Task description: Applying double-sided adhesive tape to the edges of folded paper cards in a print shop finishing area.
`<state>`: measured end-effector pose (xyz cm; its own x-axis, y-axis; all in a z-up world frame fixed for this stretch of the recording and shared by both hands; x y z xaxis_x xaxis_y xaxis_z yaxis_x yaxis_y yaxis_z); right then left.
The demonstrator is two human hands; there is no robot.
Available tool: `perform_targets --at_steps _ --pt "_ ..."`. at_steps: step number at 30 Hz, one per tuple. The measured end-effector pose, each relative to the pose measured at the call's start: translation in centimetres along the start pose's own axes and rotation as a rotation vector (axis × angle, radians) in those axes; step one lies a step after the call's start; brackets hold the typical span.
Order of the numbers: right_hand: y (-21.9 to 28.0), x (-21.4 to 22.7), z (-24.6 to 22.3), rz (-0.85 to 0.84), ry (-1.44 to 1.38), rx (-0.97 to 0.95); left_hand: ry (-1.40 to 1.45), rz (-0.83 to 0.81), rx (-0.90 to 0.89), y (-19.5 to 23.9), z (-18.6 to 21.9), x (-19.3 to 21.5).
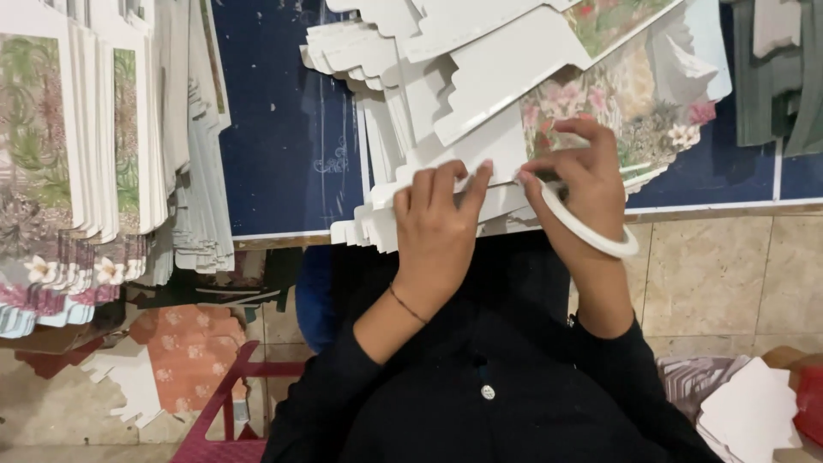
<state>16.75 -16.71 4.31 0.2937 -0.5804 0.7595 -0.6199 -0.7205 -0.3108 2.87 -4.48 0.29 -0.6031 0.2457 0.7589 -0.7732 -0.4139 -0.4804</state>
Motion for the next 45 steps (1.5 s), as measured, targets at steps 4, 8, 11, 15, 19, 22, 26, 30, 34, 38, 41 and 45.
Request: perform_targets --at_steps 4,8,11,15,19,22,26,30,34,38,41,45 --pt "1.1 -0.5 0.6 0.044 0.027 0.040 0.028 -0.066 0.003 0.1 1.5 1.0" --pt "2.0 -1.2 0.5 0.083 0.110 0.078 0.014 -0.043 -0.060 -0.3 2.6 0.2" --pt "3.0 -1.9 -0.1 0.143 0.140 0.133 0.015 -0.017 -0.080 -0.4 2.7 -1.0" --pt "3.6 0.1 -3.0 0.204 -0.059 0.111 0.069 -0.031 -0.078 -1.2 2.0 -0.4" --pt "3.4 0.0 -2.8 0.116 -0.079 0.128 0.183 -0.090 -0.026 0.9 -1.3 1.8" --pt "3.9 -1.8 -1.9 -0.034 -0.089 0.158 0.037 -0.068 0.022 3.0 -3.5 4.5" --pt "4.0 -4.8 -2.0 -0.016 0.005 0.325 0.086 -0.067 0.098 5.2 -5.7 6.8" --pt "3.2 -6.5 -3.8 0.004 0.006 0.308 0.134 -0.015 0.082 5.9 -6.8 7.3" --pt "1.7 -4.6 -7.2 -0.064 -0.184 0.153 0.204 -0.006 0.113 5.9 -7.6 7.4" --pt "1.9 -5.8 -7.8 -0.132 -0.325 0.053 0.435 0.000 0.250 5.4 -8.2 8.3" --pt "1.5 -6.9 -8.9 -0.174 -0.367 0.031 0.486 -0.002 0.338 5.0 -8.5 8.4" --pt "1.2 -8.0 -9.4 -0.218 -0.339 0.009 0.545 -0.072 0.435 5.1 -8.5 8.0"
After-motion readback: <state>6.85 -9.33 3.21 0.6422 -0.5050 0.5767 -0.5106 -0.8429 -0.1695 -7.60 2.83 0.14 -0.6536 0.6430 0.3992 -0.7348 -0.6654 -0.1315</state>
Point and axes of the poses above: each hand's wrist, its own y-axis away from the middle knuckle, its own x-axis out of the back of the hand, z = x × y, the point moved 2 cm from there along -y, towards the middle knuckle, and after that the axes turned 3 degrees about y, right-handed, at the moved point
